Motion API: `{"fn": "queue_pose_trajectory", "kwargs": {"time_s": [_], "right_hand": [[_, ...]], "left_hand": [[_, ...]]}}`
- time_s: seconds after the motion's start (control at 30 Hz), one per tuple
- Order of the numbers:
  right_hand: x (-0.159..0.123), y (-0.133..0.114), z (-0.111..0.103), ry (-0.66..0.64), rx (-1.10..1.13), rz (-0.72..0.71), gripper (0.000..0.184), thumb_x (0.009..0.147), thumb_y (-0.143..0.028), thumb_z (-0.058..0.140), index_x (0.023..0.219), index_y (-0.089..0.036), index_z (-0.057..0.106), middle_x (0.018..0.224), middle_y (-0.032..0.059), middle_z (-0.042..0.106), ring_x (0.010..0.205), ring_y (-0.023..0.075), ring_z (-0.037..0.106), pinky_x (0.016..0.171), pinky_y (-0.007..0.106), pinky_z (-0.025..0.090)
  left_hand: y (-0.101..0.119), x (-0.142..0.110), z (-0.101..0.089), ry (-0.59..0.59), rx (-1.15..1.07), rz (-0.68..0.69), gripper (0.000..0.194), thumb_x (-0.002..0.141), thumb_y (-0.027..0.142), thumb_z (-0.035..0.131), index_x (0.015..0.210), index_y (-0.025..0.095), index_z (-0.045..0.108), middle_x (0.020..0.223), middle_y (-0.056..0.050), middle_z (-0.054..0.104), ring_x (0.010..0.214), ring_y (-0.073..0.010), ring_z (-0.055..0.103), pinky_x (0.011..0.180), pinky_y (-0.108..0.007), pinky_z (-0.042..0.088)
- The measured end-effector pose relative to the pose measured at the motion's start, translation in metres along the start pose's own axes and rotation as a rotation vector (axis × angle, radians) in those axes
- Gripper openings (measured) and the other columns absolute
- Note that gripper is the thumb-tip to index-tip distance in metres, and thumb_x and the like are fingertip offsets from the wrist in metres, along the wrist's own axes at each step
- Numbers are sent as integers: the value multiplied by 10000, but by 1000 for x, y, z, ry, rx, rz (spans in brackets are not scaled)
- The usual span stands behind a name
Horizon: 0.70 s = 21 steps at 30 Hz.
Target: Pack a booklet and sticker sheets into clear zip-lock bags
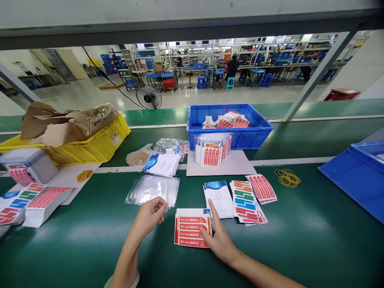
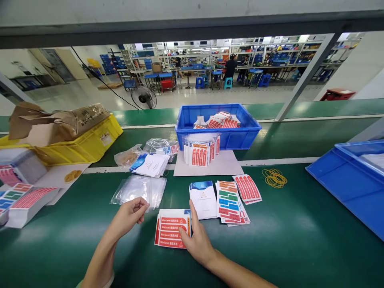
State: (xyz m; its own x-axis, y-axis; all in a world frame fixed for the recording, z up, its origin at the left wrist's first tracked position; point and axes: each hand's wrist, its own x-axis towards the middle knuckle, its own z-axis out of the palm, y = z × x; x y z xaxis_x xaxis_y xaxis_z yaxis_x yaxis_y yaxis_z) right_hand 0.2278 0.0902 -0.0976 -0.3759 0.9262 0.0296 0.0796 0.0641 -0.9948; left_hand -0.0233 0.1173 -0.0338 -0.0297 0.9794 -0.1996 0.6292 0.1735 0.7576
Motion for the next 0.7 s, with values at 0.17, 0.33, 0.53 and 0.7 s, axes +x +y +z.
{"fn": "queue_pose_trajectory", "kwargs": {"time_s": [0.17, 0.33, 0.53, 0.7], "right_hand": [[10, -6, -3, -22, -43, 30, 257, 879, -337, 514, 1060, -213, 648, 1067, 65, 678, 980, 226, 628, 827, 313, 507], [15, -7, -3, 4, -30, 24, 198, 873, -264, 497, 902, -185, 676, 904, 40, 705, 865, 193, 641, 796, 286, 479], [16, 0, -3, 53, -128, 83, 175, 818, -165, 482, 712, -163, 621, 718, 6, 652, 709, 156, 599, 690, 246, 446], [13, 2, 0, 19, -167, 63, 181, 841, -195, 471, 755, -164, 626, 738, 14, 657, 714, 161, 597, 676, 241, 429]], "left_hand": [[37, -3, 28, -178, 6, 201, 224, 839, 340, 461, 672, 192, 488, 584, 43, 499, 540, -112, 471, 511, -213, 335], [41, -7, 72, -276, 219, 330, 217, 831, 251, 459, 622, 192, 446, 541, 63, 445, 517, -94, 378, 502, -221, 247], [38, -11, 78, -281, 229, 343, 178, 856, 240, 425, 707, 204, 516, 639, 29, 551, 575, -116, 472, 545, -219, 323], [40, -18, 75, -221, 294, 412, 185, 845, 173, 427, 859, 234, 601, 811, -12, 655, 747, -154, 595, 666, -232, 396]]}}
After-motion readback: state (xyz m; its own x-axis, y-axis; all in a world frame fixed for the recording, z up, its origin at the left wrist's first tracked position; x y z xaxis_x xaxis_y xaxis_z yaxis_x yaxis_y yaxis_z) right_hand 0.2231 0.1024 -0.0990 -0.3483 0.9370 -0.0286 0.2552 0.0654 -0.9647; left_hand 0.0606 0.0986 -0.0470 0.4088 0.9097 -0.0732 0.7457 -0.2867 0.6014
